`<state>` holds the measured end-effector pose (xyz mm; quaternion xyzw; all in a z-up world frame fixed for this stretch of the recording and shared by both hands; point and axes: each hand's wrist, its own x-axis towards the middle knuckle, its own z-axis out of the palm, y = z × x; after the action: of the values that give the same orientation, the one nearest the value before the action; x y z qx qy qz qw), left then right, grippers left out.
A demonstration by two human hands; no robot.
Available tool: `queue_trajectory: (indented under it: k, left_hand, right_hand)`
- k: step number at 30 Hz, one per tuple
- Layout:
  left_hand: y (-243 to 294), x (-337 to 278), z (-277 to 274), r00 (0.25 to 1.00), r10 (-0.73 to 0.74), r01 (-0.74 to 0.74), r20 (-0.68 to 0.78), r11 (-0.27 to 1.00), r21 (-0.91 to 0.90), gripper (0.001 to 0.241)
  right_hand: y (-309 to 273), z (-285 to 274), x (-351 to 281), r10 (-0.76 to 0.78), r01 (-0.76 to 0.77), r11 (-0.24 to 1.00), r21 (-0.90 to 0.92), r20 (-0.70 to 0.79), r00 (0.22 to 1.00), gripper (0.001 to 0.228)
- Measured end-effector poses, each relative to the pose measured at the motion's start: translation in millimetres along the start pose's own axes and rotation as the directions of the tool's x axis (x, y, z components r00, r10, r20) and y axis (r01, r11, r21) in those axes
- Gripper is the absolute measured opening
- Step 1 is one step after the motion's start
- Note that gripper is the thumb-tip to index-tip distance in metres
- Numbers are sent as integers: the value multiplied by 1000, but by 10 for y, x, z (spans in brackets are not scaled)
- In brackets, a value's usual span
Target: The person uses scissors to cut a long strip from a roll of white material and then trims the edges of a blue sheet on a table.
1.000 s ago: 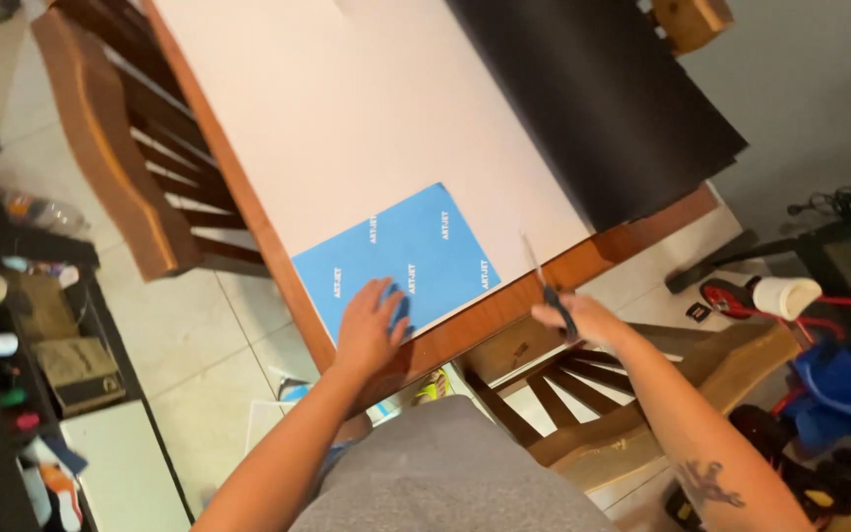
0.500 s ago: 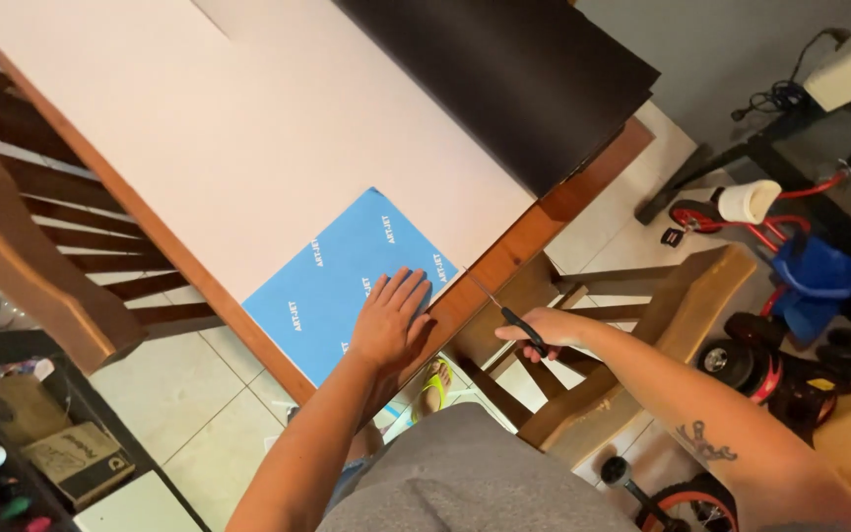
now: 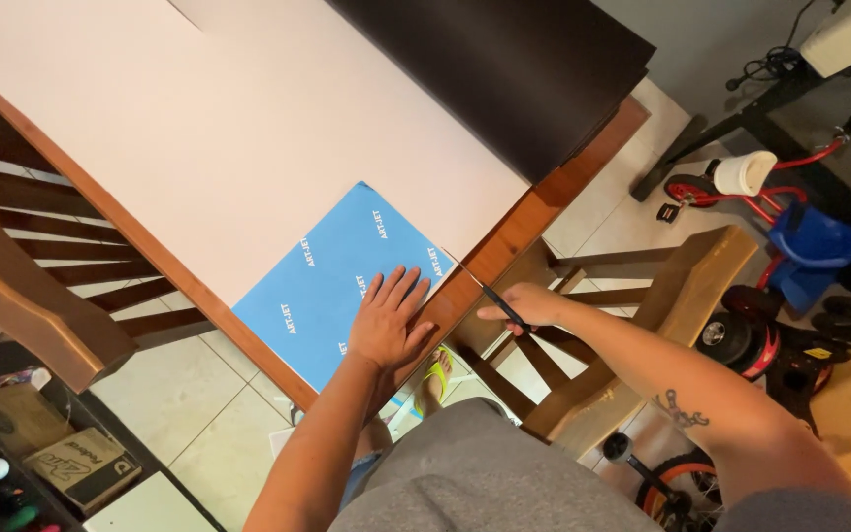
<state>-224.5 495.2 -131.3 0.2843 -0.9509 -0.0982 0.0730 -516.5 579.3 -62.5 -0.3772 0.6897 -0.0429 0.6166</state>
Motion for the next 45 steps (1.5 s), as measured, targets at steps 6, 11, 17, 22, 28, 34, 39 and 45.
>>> queue_trajectory:
  k: [6, 11, 17, 22, 28, 34, 39, 45]
  left_hand:
    - [0, 4, 20, 1000, -5, 5, -3, 1000, -6, 75]
    - [-2, 5, 13, 1000, -2, 2, -10, 1000, -3, 75]
    - [4, 6, 24, 1000, -3, 3, -23, 1000, -3, 76]
    - [8, 5, 32, 999, 2, -3, -38, 1000, -14, 76]
    - [32, 6, 9, 998, 36, -35, -51, 999, 8, 78]
    - [24, 12, 5, 999, 41, -42, 32, 999, 17, 80]
    - [4, 13, 8, 999, 41, -42, 18, 998, 36, 81]
    - [-19, 17, 13, 997, 71, -71, -25, 997, -14, 80]
  right_hand:
    - [-32, 22, 31, -13, 12, 999, -40, -9, 1000, 58]
    - [17, 30, 93, -6, 6, 1000, -21, -34, 999, 54]
    - [-86, 45, -9, 3, -3, 1000, -10, -64, 998, 44]
    - [-236, 42, -160, -2, 0, 1000, -25, -74, 997, 41]
    - [-272, 72, -249, -20, 5, 994, -110, -141, 990, 36]
    - [-223, 54, -255, -32, 15, 994, -104, -164, 986, 37]
    - [-430, 21, -364, 6, -9, 1000, -16, -162, 987, 33]
    - [-665, -23, -357, 15, -14, 1000, 24, -83, 996, 50]
